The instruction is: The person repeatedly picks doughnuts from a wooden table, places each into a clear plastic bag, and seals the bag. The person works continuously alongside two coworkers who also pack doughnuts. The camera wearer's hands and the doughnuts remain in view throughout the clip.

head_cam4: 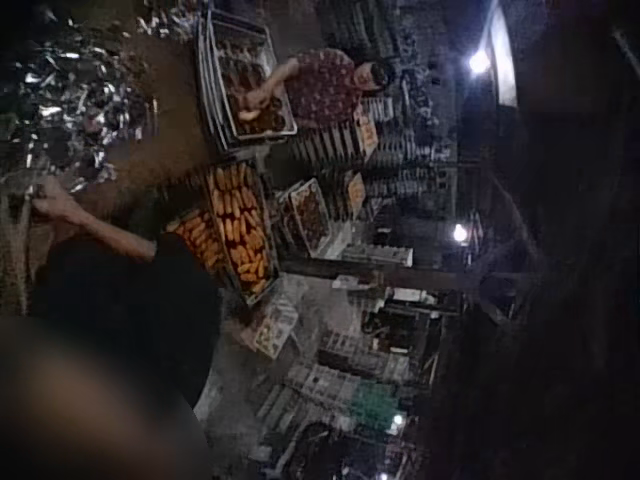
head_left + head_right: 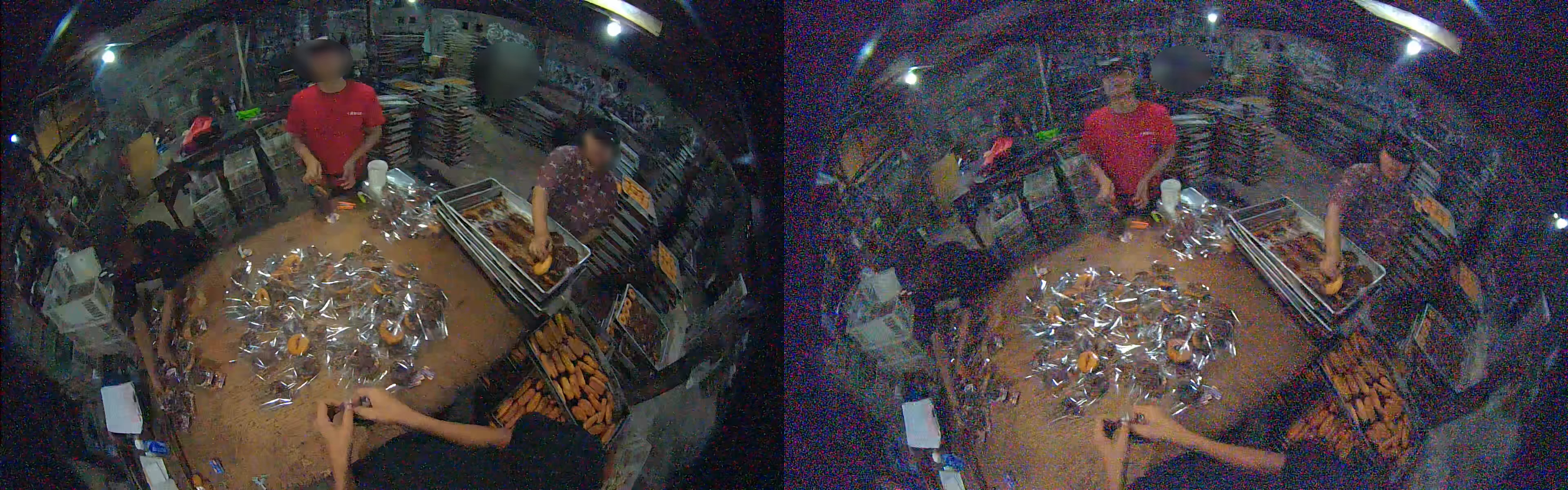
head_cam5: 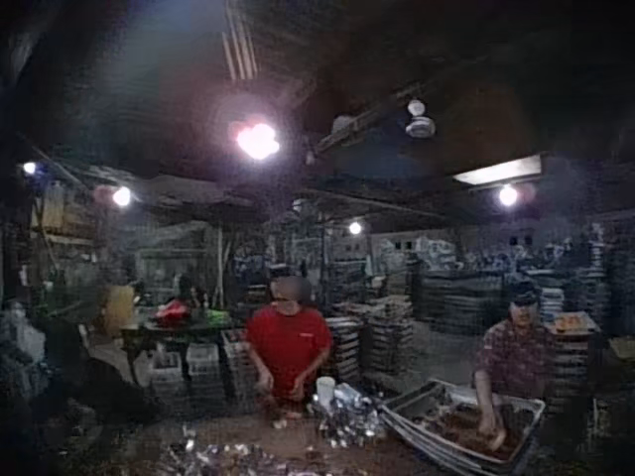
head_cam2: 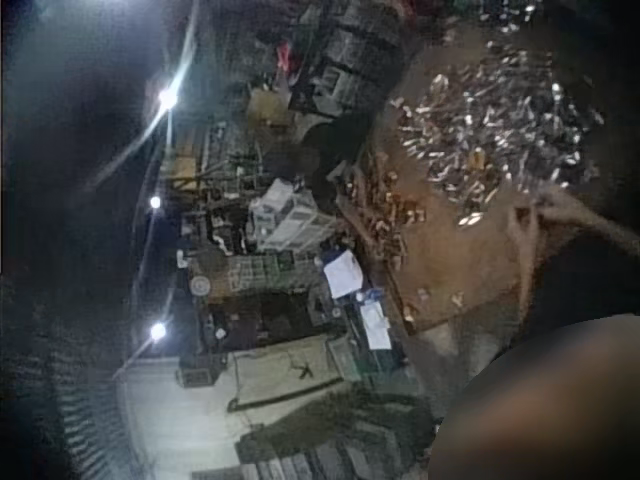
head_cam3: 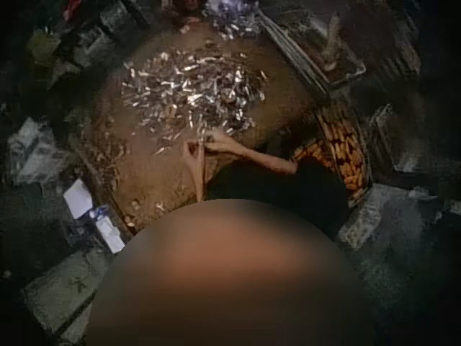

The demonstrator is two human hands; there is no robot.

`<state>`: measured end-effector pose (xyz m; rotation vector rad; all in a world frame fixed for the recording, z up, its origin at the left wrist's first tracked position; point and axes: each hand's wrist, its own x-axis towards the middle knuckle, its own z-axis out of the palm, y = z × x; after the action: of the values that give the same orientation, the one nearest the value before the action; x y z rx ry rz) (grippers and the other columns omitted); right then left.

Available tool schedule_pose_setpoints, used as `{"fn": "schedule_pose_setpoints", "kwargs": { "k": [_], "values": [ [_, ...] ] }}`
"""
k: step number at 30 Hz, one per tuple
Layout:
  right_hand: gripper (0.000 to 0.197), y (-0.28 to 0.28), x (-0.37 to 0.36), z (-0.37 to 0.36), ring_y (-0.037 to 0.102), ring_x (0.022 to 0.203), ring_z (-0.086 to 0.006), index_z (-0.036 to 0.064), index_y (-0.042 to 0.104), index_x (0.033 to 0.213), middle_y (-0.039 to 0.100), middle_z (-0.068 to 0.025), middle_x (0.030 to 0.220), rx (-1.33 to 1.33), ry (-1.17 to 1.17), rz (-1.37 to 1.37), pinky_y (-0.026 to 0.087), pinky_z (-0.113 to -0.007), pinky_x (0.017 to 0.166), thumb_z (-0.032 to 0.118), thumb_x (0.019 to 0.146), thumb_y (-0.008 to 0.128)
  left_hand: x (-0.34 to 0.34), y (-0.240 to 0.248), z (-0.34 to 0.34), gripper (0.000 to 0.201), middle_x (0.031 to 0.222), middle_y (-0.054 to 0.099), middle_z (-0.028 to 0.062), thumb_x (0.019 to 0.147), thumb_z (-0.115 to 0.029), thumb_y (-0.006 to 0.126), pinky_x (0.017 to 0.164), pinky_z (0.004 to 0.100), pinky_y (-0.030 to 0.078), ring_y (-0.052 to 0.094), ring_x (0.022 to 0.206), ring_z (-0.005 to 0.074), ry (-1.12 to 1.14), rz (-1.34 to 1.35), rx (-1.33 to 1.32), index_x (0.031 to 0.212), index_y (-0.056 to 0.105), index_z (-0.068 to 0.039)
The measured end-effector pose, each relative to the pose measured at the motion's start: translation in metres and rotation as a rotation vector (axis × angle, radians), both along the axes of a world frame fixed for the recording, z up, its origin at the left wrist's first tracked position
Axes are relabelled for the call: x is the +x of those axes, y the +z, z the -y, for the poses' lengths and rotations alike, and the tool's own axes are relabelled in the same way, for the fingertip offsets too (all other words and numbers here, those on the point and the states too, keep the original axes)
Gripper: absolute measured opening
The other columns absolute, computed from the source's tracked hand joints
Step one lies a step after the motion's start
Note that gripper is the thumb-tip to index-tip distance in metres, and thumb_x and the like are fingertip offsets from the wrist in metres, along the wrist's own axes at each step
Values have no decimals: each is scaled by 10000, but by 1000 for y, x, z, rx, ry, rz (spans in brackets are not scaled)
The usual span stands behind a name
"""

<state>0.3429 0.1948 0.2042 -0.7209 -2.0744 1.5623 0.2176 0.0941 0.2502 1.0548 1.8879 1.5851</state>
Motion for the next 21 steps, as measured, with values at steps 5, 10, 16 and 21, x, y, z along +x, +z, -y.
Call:
{"fn": "schedule_pose_setpoints", "kwargs": {
  "k": [5, 10, 16, 21],
  "values": [
    [261, -20, -7, 12, 613, 930, -161, 15, 664, 1005, 680, -64, 958, -63, 19, -76, 490, -355, 845, 233, 873, 721, -18, -17, 19, 139, 778, 638, 70, 827, -26, 702, 725, 277, 470, 593, 754, 165, -69, -80, 28, 965, 706, -13],
    [319, -19, -15, 23, 605, 907, -148, 34, 648, 1001, 663, -56, 926, -214, -114, -38, 488, -321, 839, 294, 855, 761, -31, -9, 30, 202, 863, 673, 73, 820, -33, 717, 721, 280, 507, 629, 783, 156, -127, 156, -168, 1022, 713, -16],
    [270, -14, -28, 27, 606, 809, -132, 38, 635, 1014, 662, -43, 831, -287, -434, 178, 505, -312, 794, 265, 892, 715, -39, -17, 20, 240, 949, 707, 101, 802, -39, 736, 749, 301, 536, 672, 842, 178, -299, 16, -23, 1041, 716, -36],
    [175, -20, -29, 34, 595, 809, -109, 60, 680, 957, 671, -34, 868, -179, -183, -39, 501, -291, 758, 220, 893, 709, -71, -47, 21, 203, 973, 721, 105, 822, -65, 733, 779, 310, 546, 685, 875, 183, -399, -21, -34, 1020, 723, -21]
  ]
}}
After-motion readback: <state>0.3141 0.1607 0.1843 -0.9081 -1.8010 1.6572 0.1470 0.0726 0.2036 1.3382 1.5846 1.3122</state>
